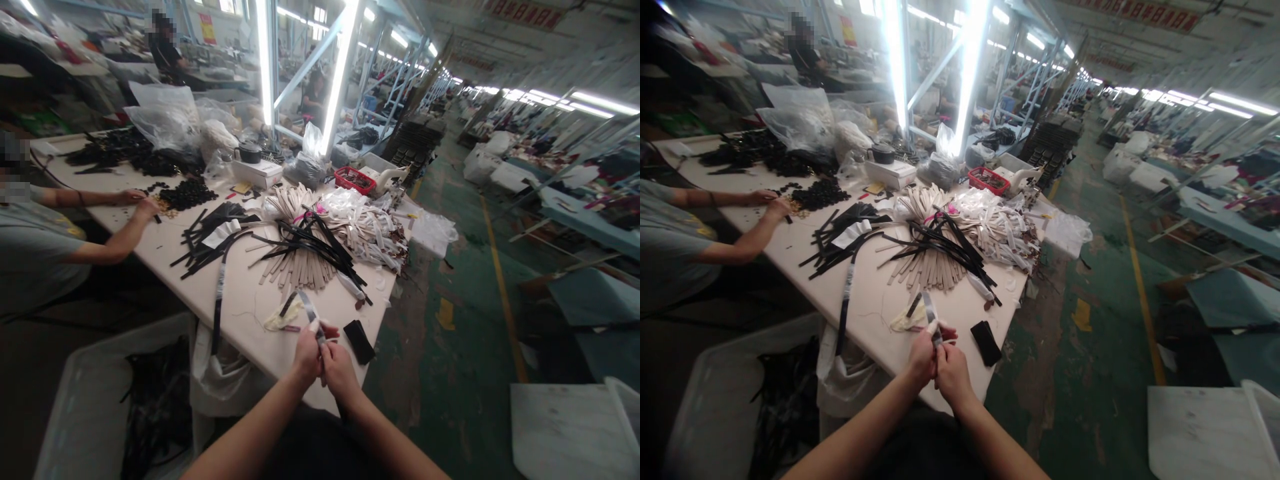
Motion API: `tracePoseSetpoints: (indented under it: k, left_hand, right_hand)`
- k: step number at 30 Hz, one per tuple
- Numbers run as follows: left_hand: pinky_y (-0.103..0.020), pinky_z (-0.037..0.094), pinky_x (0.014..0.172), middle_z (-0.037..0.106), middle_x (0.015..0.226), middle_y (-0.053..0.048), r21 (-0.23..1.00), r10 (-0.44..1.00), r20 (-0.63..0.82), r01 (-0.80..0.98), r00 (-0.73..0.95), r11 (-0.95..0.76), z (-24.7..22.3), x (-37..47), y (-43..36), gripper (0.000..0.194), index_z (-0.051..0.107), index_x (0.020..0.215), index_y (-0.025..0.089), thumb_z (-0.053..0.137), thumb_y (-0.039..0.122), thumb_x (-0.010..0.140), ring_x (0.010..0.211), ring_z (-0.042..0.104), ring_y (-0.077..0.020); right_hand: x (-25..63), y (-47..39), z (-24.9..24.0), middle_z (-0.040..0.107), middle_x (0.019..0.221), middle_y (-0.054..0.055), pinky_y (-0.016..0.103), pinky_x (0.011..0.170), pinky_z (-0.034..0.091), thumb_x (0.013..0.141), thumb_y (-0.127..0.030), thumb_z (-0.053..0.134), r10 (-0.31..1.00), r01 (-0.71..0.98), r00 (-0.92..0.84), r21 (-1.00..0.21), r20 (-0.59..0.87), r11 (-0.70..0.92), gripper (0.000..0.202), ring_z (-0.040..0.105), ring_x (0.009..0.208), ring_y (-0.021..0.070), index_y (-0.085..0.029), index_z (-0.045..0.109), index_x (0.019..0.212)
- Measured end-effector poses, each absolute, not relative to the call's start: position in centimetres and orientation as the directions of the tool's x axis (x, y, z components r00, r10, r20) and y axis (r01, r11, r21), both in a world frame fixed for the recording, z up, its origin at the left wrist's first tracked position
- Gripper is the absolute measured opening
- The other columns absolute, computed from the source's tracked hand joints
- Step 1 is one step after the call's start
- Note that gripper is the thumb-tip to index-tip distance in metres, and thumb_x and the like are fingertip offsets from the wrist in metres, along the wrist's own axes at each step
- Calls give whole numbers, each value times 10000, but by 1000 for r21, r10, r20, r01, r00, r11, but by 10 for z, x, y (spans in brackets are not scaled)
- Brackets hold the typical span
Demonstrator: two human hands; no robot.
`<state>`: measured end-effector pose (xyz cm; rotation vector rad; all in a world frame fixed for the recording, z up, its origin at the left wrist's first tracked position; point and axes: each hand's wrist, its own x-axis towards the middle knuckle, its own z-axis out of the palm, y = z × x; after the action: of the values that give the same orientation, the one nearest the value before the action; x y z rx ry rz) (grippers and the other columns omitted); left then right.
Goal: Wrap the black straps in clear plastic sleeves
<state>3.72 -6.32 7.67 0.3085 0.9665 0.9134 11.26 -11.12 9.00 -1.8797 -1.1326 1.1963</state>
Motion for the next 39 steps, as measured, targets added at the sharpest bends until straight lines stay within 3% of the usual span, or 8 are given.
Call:
tracePoseSetpoints:
  k: [3, 8, 15, 22, 27, 32, 35, 39]
  left_hand:
    - [-303, 520, 592, 746, 839, -111, 673, 805, -544, -451, 236, 587, 72, 43, -76, 230, 641, 902, 170, 615, 388, 832, 682, 687, -224]
    - [-345, 538, 615, 736, 895, -135, 486, 704, -628, -540, 331, 688, 77, 33, -45, 279, 606, 1026, 160, 542, 372, 857, 676, 692, -225]
    - [-317, 534, 695, 722, 838, -84, 744, 831, -533, -379, 158, 549, 67, 48, -90, 223, 647, 968, 184, 627, 319, 791, 769, 687, -229]
    - [-381, 558, 670, 716, 904, -182, 405, 629, -707, -545, 322, 734, 69, 23, -22, 311, 581, 1013, 139, 437, 393, 905, 731, 710, -250]
    - [-280, 499, 541, 663, 701, -35, 584, 737, -645, -490, 205, 647, 70, 39, -38, 167, 577, 967, 185, 536, 308, 862, 556, 639, -177]
    - [-236, 425, 495, 613, 626, -4, 792, 880, -425, -384, 213, 475, 79, 33, -88, 234, 590, 917, 203, 579, 433, 878, 516, 556, -143]
    - [-234, 368, 469, 544, 559, 16, 839, 898, -309, -356, 313, 412, 88, 23, -95, 259, 607, 919, 196, 565, 452, 907, 467, 472, -125]
    - [-245, 352, 481, 553, 553, -1, 858, 831, -261, -277, 491, 433, 80, 16, -105, 229, 659, 885, 174, 615, 399, 888, 468, 460, -123]
  right_hand:
    - [119, -112, 89, 679, 706, 109, 260, 518, 429, 953, -532, 440, 912, 338, 301, -864, -278, -374, 464, 626, 625, 191, -195, 569, 661]
    - [118, -127, 85, 582, 500, 4, 220, 358, 296, 955, -609, 377, 877, 189, 150, -857, -457, -479, 506, 443, 335, 113, -177, 603, 817]
    - [121, -124, 90, 648, 610, 67, 247, 413, 351, 937, -601, 432, 891, 227, 246, -870, -382, -437, 506, 548, 468, 148, -184, 586, 695]
    - [116, -145, 70, 598, 507, -1, 201, 351, 304, 934, -616, 412, 856, 172, 112, -839, -505, -517, 510, 458, 326, 102, -152, 613, 861]
    - [114, -143, 65, 604, 500, 17, 205, 346, 297, 935, -607, 407, 839, 160, 178, -826, -514, -541, 511, 468, 327, 109, -161, 618, 802]
    - [146, -130, 70, 654, 608, 43, 257, 549, 470, 841, -485, 591, 814, 0, -47, -815, -579, -580, 350, 630, 554, 172, -158, 653, 732]
    - [167, -92, 81, 702, 748, 81, 296, 691, 511, 879, -496, 504, 776, -123, -47, -768, -629, -629, 401, 678, 720, 196, -135, 667, 820]
    - [164, -26, 103, 692, 759, 98, 288, 621, 503, 939, -474, 454, 811, -313, -65, -760, -582, -570, 400, 621, 598, 162, -116, 631, 907]
